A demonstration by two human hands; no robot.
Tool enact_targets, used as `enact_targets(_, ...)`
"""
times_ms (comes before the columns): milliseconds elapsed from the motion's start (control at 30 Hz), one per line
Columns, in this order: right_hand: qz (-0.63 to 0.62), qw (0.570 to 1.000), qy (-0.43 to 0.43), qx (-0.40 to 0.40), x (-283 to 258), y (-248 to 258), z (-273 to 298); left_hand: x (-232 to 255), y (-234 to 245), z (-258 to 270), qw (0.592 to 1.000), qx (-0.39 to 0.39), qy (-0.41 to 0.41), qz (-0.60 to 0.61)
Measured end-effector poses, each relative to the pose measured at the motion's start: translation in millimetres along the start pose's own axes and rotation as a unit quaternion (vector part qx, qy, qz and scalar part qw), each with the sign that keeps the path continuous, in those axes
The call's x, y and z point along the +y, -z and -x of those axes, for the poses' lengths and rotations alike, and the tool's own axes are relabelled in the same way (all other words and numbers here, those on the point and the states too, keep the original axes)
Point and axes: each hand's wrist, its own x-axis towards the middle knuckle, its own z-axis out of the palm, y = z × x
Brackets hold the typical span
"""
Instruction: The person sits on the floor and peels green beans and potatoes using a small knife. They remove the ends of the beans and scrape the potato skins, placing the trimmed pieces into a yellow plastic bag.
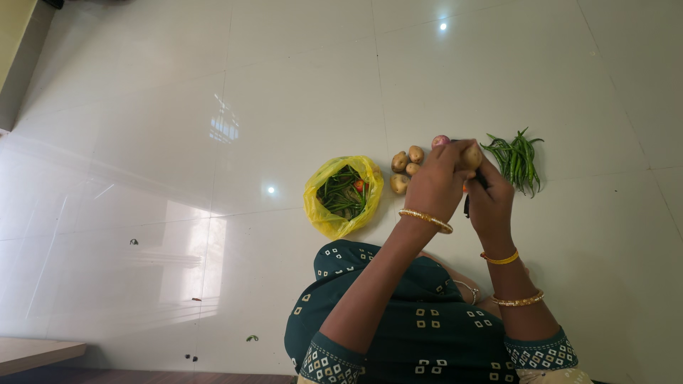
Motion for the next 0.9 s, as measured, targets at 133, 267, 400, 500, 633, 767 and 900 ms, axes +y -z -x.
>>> enact_targets(133,0.04,0.998,0.055,-0.001,-8,-6,8,-4,11,-13,0.999,0.039,0.017,-0.01)
enact_targets(267,0.016,0.998,0.064,0.0,-19,-11,13,-12,15,-16,0.991,-0.02,0.116,0.062)
enact_targets(400,-0.038,0.998,0.046,0.006,-12,-9,6,-30,5,-11,0.967,-0.07,0.13,0.209)
enact_targets(500,-0.059,0.998,0.021,0.013,-4,-1,2,-37,-4,-7,0.965,-0.08,0.095,0.23)
enact_targets(633,-0.07,0.997,-0.008,0.014,-4,5,1,-35,-3,-11,0.979,-0.08,0.089,0.163)
enact_targets(767,-0.073,0.997,0.035,-0.001,-14,1,7,-43,-2,-18,0.99,-0.008,0.089,0.106)
enact_targets(900,-0.042,0.996,0.075,-0.009,-15,-7,11,-51,6,-20,0.985,-0.025,0.142,0.089)
